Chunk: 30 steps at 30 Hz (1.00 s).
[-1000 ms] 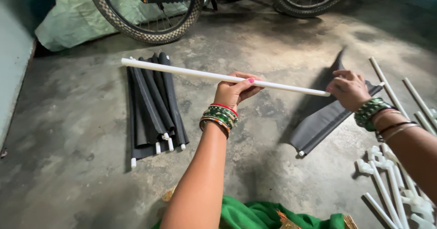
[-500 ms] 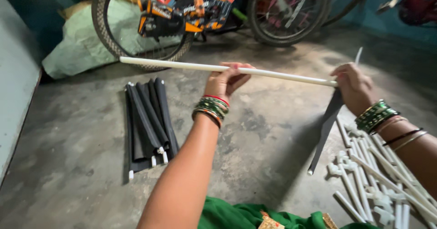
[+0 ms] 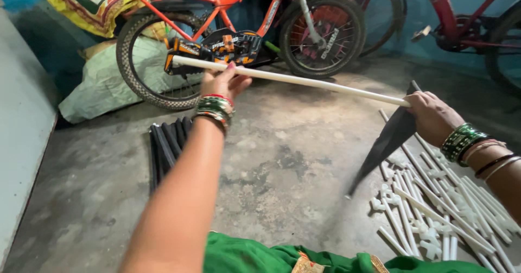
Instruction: The person inserts white plastic rods into black fabric sleeves and folds the fabric around them. They repeat this process with multiple rods and fabric pieces, stacking the completed units on the floor.
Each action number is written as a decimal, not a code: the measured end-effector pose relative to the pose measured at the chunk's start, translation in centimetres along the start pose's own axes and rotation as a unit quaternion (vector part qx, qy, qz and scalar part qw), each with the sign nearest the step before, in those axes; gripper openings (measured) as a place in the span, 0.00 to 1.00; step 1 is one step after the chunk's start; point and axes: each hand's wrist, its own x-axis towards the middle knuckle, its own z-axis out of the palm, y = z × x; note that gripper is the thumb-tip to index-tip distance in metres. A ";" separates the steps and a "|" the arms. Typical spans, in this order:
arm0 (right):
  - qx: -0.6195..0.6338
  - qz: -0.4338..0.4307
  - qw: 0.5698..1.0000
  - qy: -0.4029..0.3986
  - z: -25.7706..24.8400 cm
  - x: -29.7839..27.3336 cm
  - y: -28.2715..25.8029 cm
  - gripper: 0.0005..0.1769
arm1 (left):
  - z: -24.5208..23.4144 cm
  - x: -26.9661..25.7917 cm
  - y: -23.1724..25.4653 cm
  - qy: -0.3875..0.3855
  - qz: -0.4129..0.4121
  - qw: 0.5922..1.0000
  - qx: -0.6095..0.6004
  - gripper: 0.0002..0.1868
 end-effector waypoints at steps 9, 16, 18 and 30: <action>-0.040 -0.010 0.999 0.016 -2.2 -2.6 2.3 0.12 | -2.0 -3.1 3.7 0.089 0.494 0.561 0.659 0.46; -0.032 -0.122 0.992 0.000 0.1 -0.4 -3.7 0.18 | 0.5 -9.5 -3.4 -0.318 0.162 0.474 0.805 0.19; -0.023 -0.100 0.994 -0.021 0.8 -0.1 -5.4 0.16 | -0.7 -11.1 -3.7 -0.303 0.089 0.506 0.803 0.12; 0.068 -0.117 0.989 -0.060 6.8 2.2 -11.2 0.30 | -7.8 -13.4 -4.1 -0.209 0.206 0.629 0.720 0.19</action>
